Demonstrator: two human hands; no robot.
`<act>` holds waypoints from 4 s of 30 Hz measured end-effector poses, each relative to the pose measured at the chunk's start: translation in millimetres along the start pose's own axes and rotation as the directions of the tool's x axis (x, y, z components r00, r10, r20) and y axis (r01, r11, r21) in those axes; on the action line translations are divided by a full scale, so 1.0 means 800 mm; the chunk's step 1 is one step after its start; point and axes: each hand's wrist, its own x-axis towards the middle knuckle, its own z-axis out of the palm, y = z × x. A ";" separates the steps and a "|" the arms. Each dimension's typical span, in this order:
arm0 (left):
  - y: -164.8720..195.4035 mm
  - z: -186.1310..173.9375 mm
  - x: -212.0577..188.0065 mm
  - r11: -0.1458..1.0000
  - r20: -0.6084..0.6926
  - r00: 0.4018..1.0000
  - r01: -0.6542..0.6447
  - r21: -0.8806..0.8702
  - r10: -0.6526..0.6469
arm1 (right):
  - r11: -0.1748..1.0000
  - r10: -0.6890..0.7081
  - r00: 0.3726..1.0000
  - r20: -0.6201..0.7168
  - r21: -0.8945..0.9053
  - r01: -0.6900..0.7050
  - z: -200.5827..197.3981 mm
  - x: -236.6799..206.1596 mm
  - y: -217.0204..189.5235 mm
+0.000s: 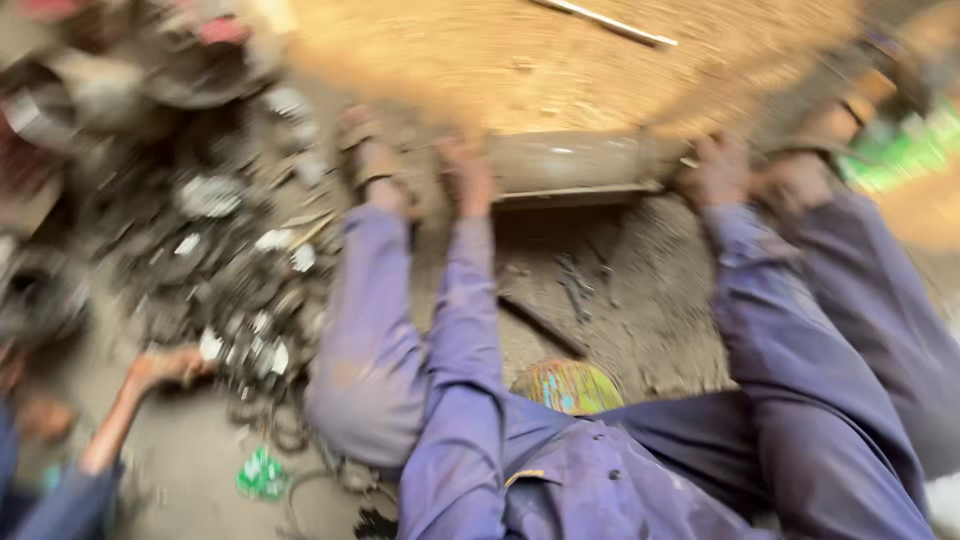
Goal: The person sits on the ground and uses a wrench to tighten a metal band around a cylindrical metal object. They repeatedly adjust the object's position and apply force to the wrench to secure the band.
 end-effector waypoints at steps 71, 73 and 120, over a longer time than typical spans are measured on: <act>-0.015 0.038 -0.037 0.959 -0.157 0.963 -0.185 0.213 0.221 | 0.447 0.369 0.917 0.152 -0.894 -0.031 0.030 -0.108 0.011; -0.014 0.038 -0.038 0.956 -0.148 0.968 -0.161 0.244 0.200 | 0.603 0.218 0.971 0.094 -0.795 -0.059 0.041 -0.147 0.039; -0.023 0.040 -0.039 0.959 -0.186 0.959 -0.169 0.227 0.213 | 0.579 0.213 0.971 0.108 -0.815 -0.036 0.058 -0.168 0.053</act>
